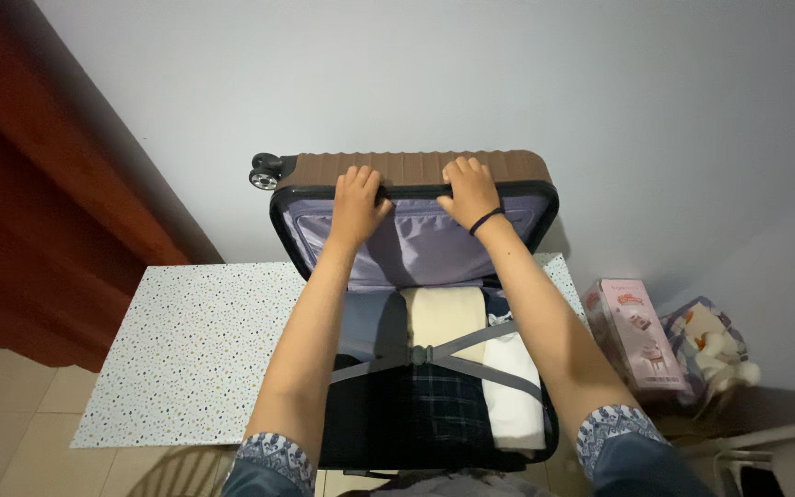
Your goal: The person folds a white garment on a table, places it into an open suitcase alongside other folded clothes, secures the contents with a strap, and closes the suitcase.
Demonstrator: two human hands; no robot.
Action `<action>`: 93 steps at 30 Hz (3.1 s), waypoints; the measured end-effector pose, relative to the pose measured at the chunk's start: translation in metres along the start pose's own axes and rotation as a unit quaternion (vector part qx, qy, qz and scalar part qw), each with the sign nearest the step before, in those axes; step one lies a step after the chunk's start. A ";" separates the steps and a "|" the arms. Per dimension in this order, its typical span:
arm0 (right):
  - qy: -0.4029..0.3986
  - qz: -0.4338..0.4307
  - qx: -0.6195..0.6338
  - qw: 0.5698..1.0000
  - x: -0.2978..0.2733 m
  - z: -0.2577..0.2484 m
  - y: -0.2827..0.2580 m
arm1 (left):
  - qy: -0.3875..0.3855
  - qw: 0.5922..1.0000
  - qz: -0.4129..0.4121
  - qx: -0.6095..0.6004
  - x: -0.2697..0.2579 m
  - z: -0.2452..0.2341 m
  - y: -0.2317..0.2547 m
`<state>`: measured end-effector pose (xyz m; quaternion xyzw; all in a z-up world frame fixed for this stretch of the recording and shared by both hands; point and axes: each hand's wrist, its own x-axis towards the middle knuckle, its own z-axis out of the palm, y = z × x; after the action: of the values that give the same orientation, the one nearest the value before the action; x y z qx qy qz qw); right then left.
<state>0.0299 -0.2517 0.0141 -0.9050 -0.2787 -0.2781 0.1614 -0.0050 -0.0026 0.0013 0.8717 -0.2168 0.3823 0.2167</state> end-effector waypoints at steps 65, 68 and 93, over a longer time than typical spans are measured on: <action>-0.222 0.003 -0.163 0.961 -0.236 -0.078 -0.150 | -0.256 0.958 0.047 0.119 -0.203 -0.137 0.139; -0.225 0.006 -0.171 0.959 -0.250 -0.072 -0.152 | -0.261 0.957 0.047 0.120 -0.213 -0.139 0.144; -0.179 -0.008 -0.201 0.963 -0.370 -0.006 -0.165 | -0.238 0.953 0.079 0.171 -0.329 -0.089 0.151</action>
<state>-0.3257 -0.2766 -0.1778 -0.9515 -0.2485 -0.1634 -0.0785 -0.3401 -0.0071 -0.1622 0.9414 -0.2619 0.2109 -0.0245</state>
